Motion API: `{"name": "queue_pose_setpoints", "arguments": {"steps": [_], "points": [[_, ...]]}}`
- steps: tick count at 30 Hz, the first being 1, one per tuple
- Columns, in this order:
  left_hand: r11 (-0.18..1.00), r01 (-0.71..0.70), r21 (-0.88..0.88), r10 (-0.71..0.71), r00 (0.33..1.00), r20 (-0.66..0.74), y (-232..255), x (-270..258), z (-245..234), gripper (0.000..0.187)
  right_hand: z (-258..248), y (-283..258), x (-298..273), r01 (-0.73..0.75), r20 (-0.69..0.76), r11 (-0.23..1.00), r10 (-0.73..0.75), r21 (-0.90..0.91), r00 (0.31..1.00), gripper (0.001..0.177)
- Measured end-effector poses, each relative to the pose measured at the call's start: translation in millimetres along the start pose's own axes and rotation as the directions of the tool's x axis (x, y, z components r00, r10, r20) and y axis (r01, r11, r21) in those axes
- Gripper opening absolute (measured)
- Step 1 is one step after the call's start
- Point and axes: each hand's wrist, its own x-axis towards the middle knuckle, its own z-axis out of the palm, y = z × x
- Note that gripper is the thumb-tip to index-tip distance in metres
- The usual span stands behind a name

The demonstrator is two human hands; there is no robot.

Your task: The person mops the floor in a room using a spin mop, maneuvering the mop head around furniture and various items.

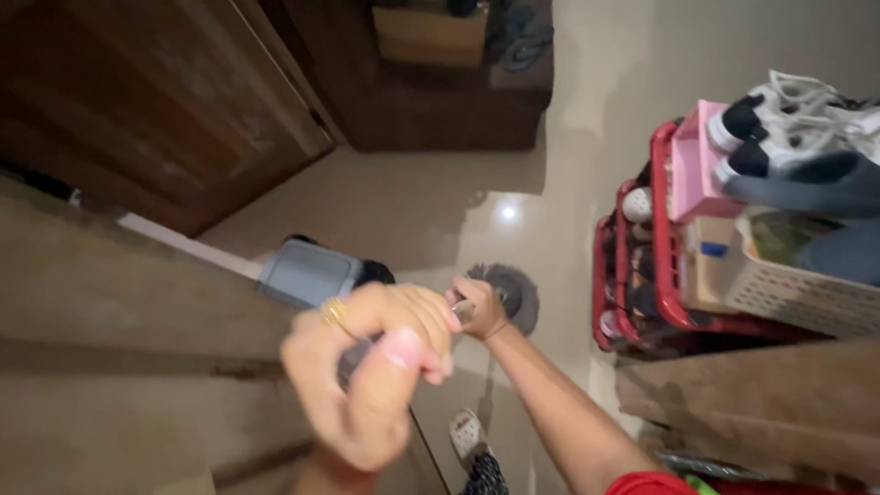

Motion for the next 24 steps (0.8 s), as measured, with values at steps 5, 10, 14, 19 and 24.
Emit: {"name": "queue_pose_setpoints", "arguments": {"steps": [5,10,14,19,24], "points": [[0.984,-0.154,0.089,0.157,0.987,-0.028,-85.9,2.7,-14.8,0.015,-7.1,65.9,51.4,0.081,0.056,0.985,-0.073,-0.151,0.996,0.011],[0.968,-0.228,0.107,0.234,0.971,-0.051,-185.9,13.6,-9.6,0.009,-21.5,96.4,67.3,-0.391,-0.130,0.742,0.385,-0.544,0.914,0.078],[0.995,-0.084,0.058,0.089,0.992,-0.094,-247.0,16.4,-23.8,0.012,-54.4,85.9,70.0,-0.362,-0.009,0.779,0.416,-0.511,0.909,0.090],[0.998,-0.014,0.056,0.022,0.990,-0.142,-238.0,26.5,-43.3,0.019,-82.6,67.3,88.8,-0.274,0.211,0.893,0.363,-0.356,0.908,0.097],[0.994,0.082,0.076,-0.075,0.993,-0.090,-138.2,89.5,-71.4,0.021,-35.0,51.4,132.6,-0.135,0.245,0.988,0.151,-0.079,0.958,0.066]]}}
